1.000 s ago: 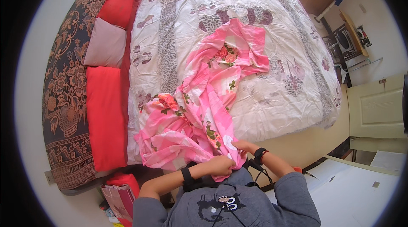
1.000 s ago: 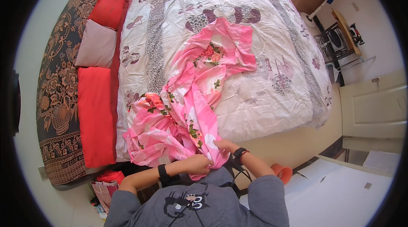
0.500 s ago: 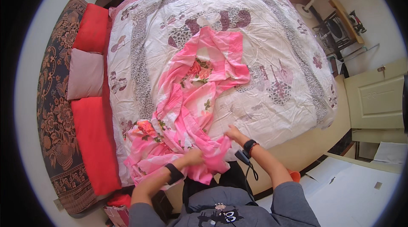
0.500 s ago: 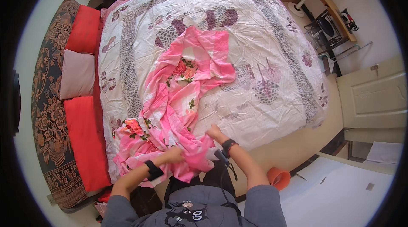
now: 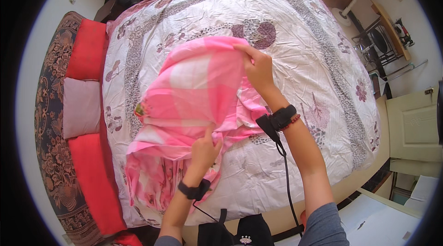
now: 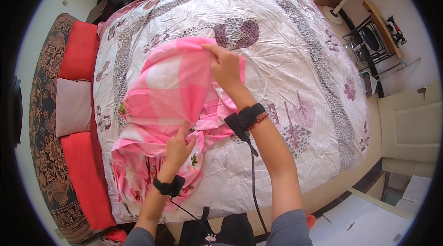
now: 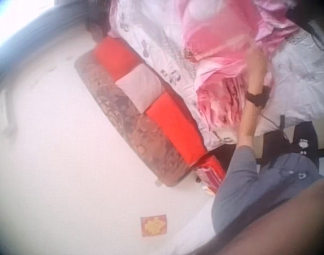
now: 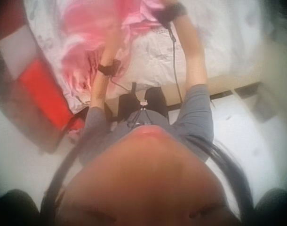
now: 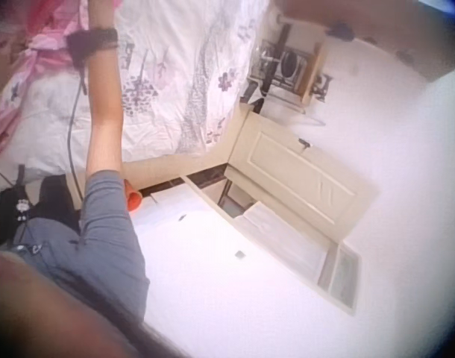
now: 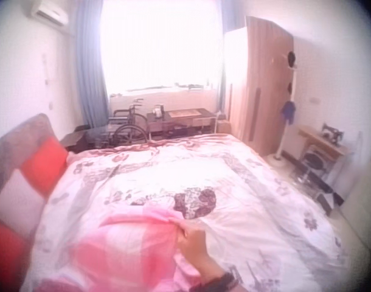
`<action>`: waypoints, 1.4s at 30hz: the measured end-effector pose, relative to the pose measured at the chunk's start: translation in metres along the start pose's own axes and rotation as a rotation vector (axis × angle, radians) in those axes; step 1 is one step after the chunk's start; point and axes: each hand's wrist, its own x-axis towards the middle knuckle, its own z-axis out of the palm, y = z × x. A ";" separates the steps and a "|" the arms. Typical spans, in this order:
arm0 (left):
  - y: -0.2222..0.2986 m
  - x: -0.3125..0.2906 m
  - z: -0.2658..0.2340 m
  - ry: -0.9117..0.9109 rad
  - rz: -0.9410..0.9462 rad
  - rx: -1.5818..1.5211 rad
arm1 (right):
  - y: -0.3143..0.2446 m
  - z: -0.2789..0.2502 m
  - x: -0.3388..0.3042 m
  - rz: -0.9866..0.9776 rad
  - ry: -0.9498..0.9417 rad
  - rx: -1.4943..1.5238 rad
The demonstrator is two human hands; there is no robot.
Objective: The person folds a pink floral garment on a bed by laying it flat, folding the sides and bottom inward, and smoothing it by hand before placing the finished rectangle on a nightstand.
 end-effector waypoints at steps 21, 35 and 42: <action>-0.195 0.056 0.325 -0.642 -0.704 -0.759 | 0.367 0.093 -0.031 0.728 0.048 -0.128; -0.195 0.060 0.318 -0.674 -0.759 -0.790 | 0.370 0.066 -0.030 0.704 0.069 0.397; -0.213 0.034 0.316 -0.700 -0.618 -0.724 | 0.075 0.004 -0.199 0.577 -1.319 0.947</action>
